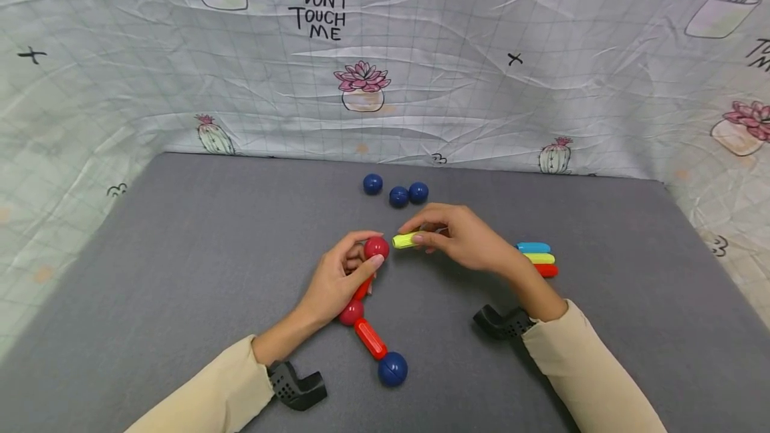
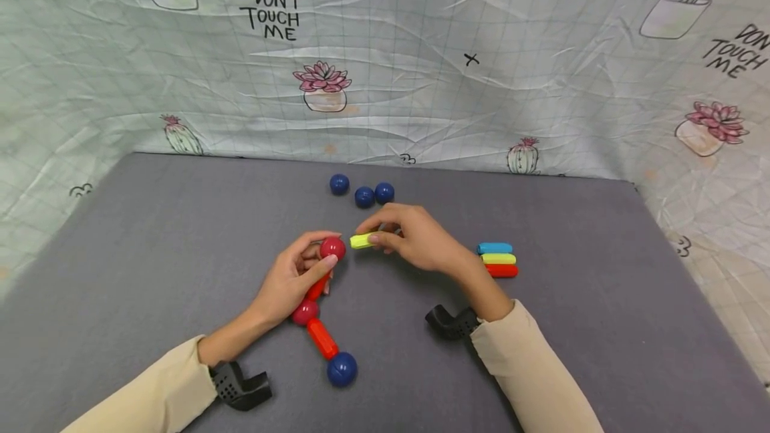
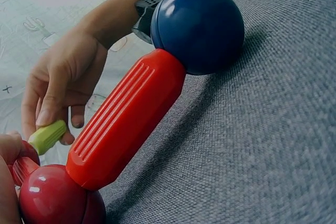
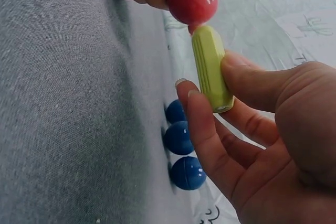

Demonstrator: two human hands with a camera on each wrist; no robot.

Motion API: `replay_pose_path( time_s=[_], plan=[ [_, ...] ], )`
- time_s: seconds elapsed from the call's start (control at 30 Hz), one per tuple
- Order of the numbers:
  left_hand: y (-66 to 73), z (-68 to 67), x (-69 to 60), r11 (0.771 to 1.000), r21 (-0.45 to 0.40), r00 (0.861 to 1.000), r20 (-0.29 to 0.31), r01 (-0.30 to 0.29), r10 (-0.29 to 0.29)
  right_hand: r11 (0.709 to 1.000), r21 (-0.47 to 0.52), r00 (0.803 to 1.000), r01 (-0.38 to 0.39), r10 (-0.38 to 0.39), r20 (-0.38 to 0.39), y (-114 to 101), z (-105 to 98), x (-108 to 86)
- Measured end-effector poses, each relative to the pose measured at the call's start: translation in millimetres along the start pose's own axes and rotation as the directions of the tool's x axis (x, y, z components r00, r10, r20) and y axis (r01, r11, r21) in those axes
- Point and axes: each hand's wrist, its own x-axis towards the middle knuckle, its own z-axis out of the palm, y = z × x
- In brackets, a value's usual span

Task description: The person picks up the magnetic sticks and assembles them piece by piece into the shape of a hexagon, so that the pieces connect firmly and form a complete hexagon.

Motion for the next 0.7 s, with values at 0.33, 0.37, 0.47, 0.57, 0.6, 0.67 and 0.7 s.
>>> replay_pose_path(
  time_s=[0.33, 0.37, 0.47, 0.57, 0.6, 0.67, 0.7],
  plan=[
    [-0.7, 0.0, -0.2, 1.0, 0.003, 1.0, 0.0, 0.002, -0.002, 0.999, 0.004, 0.999, 0.034, -0.034, 0.023, -4.6, 2.0, 6.1],
    [-0.5, -0.1, -0.3, 1.0, 0.002, 1.0, 0.001, 0.005, -0.005, 0.999, 0.001, 0.999, 0.035, -0.035, 0.022, -4.7, 2.3, 6.4],
    [0.7, -0.4, -0.7, 1.0, -0.003, 1.0, 0.003, 0.018, -0.018, 0.999, 0.002, 0.999, 0.04, -0.04, 0.02, -5.4, 3.0, 7.2],
    [2.1, 0.1, -0.9, 0.999, -0.004, 0.999, -0.002, 0.033, -0.033, 0.999, 0.013, 0.999, 0.046, -0.046, 0.015, -6.0, 5.0, 9.2],
    [2.1, 0.3, -0.8, 0.999, -0.004, 0.999, -0.007, 0.037, -0.037, 0.999, 0.019, 0.999, 0.049, -0.049, 0.013, -6.5, 6.2, 10.2],
    [-1.9, 0.4, -0.5, 0.999, -0.004, 0.999, -0.022, 0.046, -0.046, 0.998, 0.027, 0.998, 0.055, -0.056, 0.006, -7.1, 9.4, 12.8],
    [-5.9, 0.3, -0.2, 0.999, -0.004, 0.998, -0.03, 0.048, -0.049, 0.998, 0.031, 0.998, 0.058, -0.058, 0.001, -7.1, 11.4, 14.3]
  ],
)
